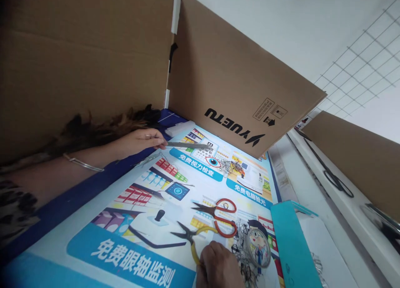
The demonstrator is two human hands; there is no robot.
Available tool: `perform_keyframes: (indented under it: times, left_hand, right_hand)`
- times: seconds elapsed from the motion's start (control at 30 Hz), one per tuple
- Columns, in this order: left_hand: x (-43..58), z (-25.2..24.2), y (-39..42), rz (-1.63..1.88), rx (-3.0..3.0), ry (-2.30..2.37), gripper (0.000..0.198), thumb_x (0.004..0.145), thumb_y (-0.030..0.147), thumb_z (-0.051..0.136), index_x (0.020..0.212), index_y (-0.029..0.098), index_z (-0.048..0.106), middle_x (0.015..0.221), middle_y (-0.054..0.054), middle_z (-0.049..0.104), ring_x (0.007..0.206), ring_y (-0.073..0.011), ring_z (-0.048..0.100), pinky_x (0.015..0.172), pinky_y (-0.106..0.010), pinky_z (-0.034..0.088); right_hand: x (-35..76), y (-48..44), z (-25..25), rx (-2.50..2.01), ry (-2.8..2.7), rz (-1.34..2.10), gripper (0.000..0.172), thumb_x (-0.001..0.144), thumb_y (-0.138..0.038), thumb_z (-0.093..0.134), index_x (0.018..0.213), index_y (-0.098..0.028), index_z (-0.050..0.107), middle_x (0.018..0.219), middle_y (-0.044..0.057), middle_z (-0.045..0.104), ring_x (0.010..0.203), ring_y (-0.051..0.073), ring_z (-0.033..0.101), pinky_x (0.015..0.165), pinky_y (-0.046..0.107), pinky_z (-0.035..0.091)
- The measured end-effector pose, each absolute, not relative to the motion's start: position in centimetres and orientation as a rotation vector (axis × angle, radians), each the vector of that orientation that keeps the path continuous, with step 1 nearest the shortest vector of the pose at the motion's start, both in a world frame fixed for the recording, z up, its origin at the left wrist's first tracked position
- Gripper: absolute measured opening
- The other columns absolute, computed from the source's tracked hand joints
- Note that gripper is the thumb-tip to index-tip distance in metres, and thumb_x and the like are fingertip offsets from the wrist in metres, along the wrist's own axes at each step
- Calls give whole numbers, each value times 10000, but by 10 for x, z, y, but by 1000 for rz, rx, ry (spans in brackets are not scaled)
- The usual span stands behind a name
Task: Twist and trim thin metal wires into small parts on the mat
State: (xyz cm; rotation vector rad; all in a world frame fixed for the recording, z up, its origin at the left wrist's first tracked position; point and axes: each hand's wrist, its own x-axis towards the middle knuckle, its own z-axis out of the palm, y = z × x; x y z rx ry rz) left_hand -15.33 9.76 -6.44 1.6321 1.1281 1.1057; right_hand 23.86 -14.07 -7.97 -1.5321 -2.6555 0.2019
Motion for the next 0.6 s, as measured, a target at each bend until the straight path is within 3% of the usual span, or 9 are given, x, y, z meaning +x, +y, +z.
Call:
perform_keyframes:
  times: [0.3,0.6]
  left_hand:
    - [-169,-30,92,1149,1594,1137,239,949,378,592,972,144,632,944,-10,773,847,-144,671,841,-317,524]
    - [-153,-37,80,1077,1620,1145,243,923,374,618,954,134,648,875,1,754,832,-162,668,799,-299,502]
  right_hand:
    - [244,-134,-84,-1576,-2483,156,133,812,-113,532,760,-233,508,698,7,600,576,156,549,540,266,360]
    - [238,-124,-71,-1721,-2184,253,153,881,-175,518,735,-220,507,682,-2,571,614,155,548,574,256,367]
